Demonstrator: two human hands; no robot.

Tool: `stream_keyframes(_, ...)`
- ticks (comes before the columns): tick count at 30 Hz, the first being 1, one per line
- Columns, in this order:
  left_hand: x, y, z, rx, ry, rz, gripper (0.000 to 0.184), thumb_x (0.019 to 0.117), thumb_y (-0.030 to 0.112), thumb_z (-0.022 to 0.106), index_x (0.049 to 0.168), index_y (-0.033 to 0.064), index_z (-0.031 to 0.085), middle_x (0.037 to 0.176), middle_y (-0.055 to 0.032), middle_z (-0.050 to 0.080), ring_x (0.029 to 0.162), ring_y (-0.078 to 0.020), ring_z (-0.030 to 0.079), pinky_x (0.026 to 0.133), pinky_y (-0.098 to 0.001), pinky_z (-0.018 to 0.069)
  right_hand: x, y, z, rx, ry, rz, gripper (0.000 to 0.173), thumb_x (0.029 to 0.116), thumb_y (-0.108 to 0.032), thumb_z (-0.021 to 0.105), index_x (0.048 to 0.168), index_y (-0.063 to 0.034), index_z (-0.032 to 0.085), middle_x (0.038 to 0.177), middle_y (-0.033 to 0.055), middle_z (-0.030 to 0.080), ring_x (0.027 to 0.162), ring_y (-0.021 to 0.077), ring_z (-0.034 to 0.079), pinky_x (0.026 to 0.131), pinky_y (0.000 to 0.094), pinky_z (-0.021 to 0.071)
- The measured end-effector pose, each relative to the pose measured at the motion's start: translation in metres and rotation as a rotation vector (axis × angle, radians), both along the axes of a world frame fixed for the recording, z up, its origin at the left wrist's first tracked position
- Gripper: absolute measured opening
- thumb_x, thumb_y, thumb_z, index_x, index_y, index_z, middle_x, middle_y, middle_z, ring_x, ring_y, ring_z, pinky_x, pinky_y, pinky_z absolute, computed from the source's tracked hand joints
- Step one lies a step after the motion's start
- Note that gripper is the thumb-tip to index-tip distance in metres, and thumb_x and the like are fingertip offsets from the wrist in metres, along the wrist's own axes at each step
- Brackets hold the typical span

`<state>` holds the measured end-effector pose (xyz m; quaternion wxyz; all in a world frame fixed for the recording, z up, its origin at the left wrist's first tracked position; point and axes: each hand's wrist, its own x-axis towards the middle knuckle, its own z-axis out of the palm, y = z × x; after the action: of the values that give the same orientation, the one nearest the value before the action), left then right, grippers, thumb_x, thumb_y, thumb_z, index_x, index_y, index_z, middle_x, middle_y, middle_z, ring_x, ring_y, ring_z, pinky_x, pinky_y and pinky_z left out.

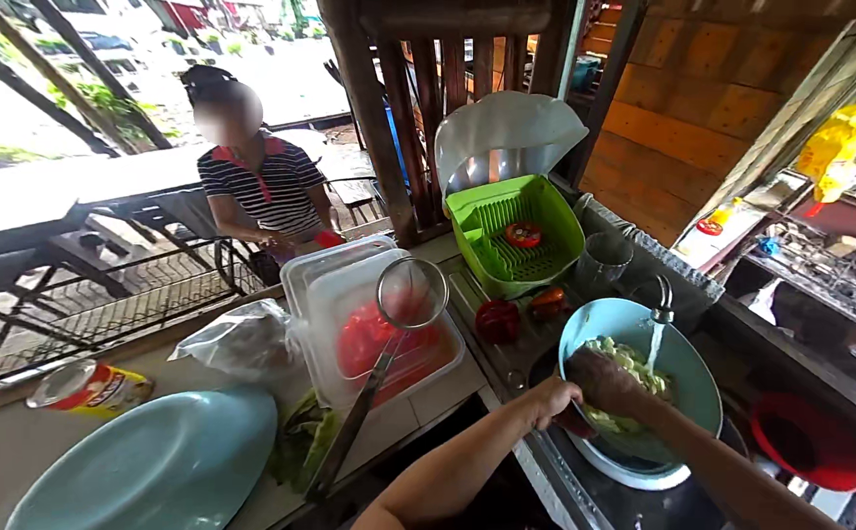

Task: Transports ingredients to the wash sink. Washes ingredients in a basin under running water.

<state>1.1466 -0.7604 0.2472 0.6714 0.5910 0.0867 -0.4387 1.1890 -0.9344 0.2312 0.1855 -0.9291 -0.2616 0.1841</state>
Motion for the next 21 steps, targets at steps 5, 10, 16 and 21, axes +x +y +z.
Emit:
stream_keyframes(5, -0.007, 0.005, -0.001, -0.006, 0.020, 0.026, 0.027, 0.1042, 0.006, 0.040, 0.129, 0.0008, 0.047, 0.089, -0.0142, 0.069, 0.070, -0.0203, 0.071, 0.065, -0.0332, 0.0605, -0.015, -0.048, 0.016, -0.247, 0.076, 0.057, 0.063, 0.0862, -0.036, 0.082, 0.144, -0.0190, 0.061, 0.163, 0.0165, 0.038, 0.150, 0.0452, 0.030, 0.119, 0.0740, 0.0151)
stream_keyframes(10, -0.009, 0.004, -0.001, 0.014, -0.016, 0.022, 0.040, 0.1009, 0.003, 0.043, 0.141, 0.0026, 0.040, 0.094, -0.0168, 0.068, 0.073, -0.0226, 0.071, 0.066, -0.0354, 0.0605, 0.033, -0.080, -0.005, -0.191, 0.085, -0.580, 0.058, 0.0943, -0.021, 0.071, 0.147, -0.0073, 0.053, 0.152, 0.0270, 0.047, 0.136, 0.0466, 0.050, 0.110, 0.0639, 0.0423)
stream_keyframes(16, 0.001, 0.009, -0.002, 0.062, -0.024, -0.038, 0.034, 0.1020, 0.006, 0.045, 0.136, 0.0014, 0.046, 0.094, -0.0154, 0.068, 0.074, -0.0206, 0.070, 0.068, -0.0347, 0.0598, 0.056, -0.069, 0.000, 0.180, 0.191, -0.623, 0.052, 0.0936, -0.024, 0.073, 0.139, -0.0042, 0.059, 0.140, 0.0237, 0.058, 0.132, 0.0367, 0.055, 0.112, 0.0548, 0.0420)
stream_keyframes(21, 0.005, 0.005, 0.000, 0.058, -0.019, -0.056, 0.031, 0.1018, 0.007, 0.046, 0.132, 0.0007, 0.049, 0.093, -0.0153, 0.069, 0.073, -0.0202, 0.071, 0.068, -0.0337, 0.0604, 0.037, -0.015, -0.021, -0.048, 0.095, -0.227, 0.049, 0.0973, -0.028, 0.064, 0.141, -0.0064, 0.060, 0.146, 0.0226, 0.055, 0.141, 0.0395, 0.047, 0.118, 0.0582, 0.0349)
